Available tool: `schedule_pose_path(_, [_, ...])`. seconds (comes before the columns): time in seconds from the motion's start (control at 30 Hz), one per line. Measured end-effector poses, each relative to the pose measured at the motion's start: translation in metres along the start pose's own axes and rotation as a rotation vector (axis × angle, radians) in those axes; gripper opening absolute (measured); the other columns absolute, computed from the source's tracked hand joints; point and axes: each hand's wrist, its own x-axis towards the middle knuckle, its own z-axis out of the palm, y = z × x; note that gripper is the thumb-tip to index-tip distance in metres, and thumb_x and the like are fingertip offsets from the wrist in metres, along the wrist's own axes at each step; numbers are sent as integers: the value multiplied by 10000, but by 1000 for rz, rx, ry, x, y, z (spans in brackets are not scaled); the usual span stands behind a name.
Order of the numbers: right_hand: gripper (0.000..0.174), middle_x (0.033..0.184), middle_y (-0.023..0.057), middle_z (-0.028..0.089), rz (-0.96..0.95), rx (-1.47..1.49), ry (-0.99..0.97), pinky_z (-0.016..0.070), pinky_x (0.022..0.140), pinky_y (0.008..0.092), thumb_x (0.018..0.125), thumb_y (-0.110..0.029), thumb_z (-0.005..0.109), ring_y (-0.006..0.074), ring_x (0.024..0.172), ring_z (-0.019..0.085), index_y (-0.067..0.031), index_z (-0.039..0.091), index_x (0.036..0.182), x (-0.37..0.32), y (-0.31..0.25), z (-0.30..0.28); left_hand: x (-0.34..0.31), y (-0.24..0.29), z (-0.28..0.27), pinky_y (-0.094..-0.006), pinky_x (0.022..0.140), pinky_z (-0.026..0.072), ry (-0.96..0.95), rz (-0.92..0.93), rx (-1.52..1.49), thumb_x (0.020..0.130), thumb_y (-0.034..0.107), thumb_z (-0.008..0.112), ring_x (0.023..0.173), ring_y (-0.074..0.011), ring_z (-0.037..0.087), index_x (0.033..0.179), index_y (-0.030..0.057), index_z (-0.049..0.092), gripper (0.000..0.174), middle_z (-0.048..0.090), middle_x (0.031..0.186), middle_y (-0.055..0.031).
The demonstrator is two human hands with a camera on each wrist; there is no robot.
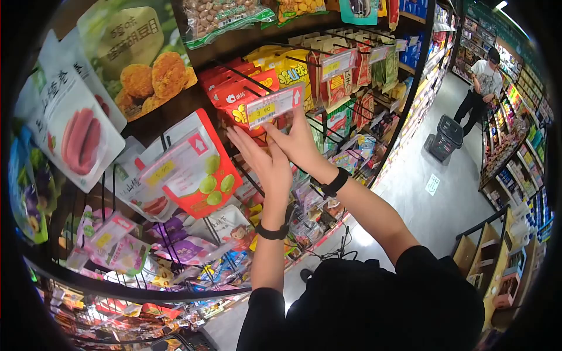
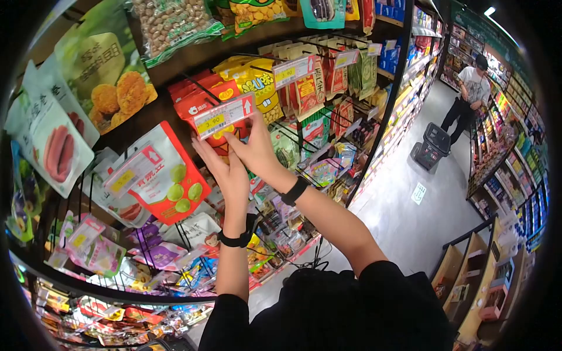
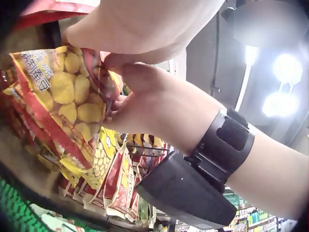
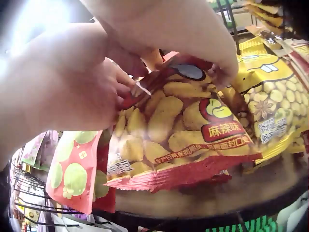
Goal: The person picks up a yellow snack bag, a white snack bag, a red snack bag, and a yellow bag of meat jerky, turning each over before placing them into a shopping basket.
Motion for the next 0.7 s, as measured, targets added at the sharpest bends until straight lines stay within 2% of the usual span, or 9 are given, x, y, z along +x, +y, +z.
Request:
schedule_pose_path(0.1, [616, 1333, 228, 482, -50, -74, 50, 368, 1069, 371, 873, -127, 664, 295, 1267, 478, 35, 348, 1377, -31, -1, -10, -32, 12, -6, -462, 1189, 34, -59, -83, -52, 976, 150, 435, 1479, -386, 4, 1500, -68, 96, 661, 21, 1578, -279])
schedule_pose_path(0.2, [537, 1445, 156, 408, 206, 364, -37, 302, 1118, 336, 970, -204, 559, 217, 1346, 386, -2, 345, 1419, -88, -44, -28, -82, 54, -19, -351, 1198, 22, -203, -153, -364, 1038, 256, 278, 1492, -283, 19, 1514, -43, 92, 592, 50, 1605, -191])
schedule_pose_path(0.23, [476, 1471, 118, 395, 249, 271, -94, 259, 1139, 330, 1019, -222, 450, 214, 1369, 356, -24, 348, 1440, -111, -48, -37, -102, 64, -26, -352, 1196, 36, -255, -168, -394, 1041, 263, 271, 1489, -280, 40, 1512, -46, 101, 588, 66, 1603, -187])
schedule_pose_path(0.37, [507, 1473, 125, 361, 276, 414, -81, 220, 1157, 352, 1022, -264, 393, 241, 1390, 312, -10, 312, 1453, -197, -72, -73, -203, 92, -49, -355, 1186, 93, -486, -244, -509, 1054, 290, 240, 1477, -268, 124, 1505, -57, 140, 578, 128, 1596, -171])
schedule_pose_path(0.47, [464, 1486, 164, 366, 118, 135, -188, 248, 1152, 375, 1017, -184, 383, 264, 1387, 338, 22, 339, 1430, -259, -97, -102, -298, 107, -87, -370, 1138, 256, -485, -307, -394, 1016, 203, 435, 1381, -291, 368, 1448, -75, 308, 529, 401, 1468, -227])
schedule_pose_path(0.53, [437, 1498, 160, 351, 311, 455, -150, 294, 1124, 362, 1018, -143, 371, 256, 1395, 334, 13, 345, 1425, -319, -69, -106, -361, 106, -115, -363, 1077, 353, -491, -365, -287, 991, 184, 499, 1286, -277, 488, 1388, -75, 414, 482, 524, 1362, -212])
schedule_pose_path(0.6, [395, 1434, 146, 429, 561, 474, -170, 343, 1081, 338, 1021, -162, 375, 237, 1332, 412, -8, 409, 1383, -378, -67, -110, -409, 117, -155, -333, 1016, 416, -583, -816, -313, 1009, 259, 499, 1134, -220, 596, 1335, -31, 511, 436, 621, 1249, -153])
schedule_pose_path(0.67, [346, 1259, 164, 565, 656, 228, -283, 390, 1032, 382, 1005, -199, 453, 269, 1190, 534, 4, 494, 1283, -468, 5, -116, -463, 110, -207, -334, 1010, 422, -762, -1082, -502, 1020, 309, 466, 1130, -225, 596, 1328, -21, 520, 455, 625, 1241, -142])
schedule_pose_path(0.7, [324, 1160, 164, 597, 737, 48, -468, 420, 983, 364, 1015, -230, 432, 246, 1119, 558, 4, 541, 1211, -511, 35, -127, -477, 103, -226, -334, 1008, 426, -850, -1192, -615, 1026, 334, 449, 1128, -227, 595, 1325, -17, 524, 467, 627, 1237, -137])
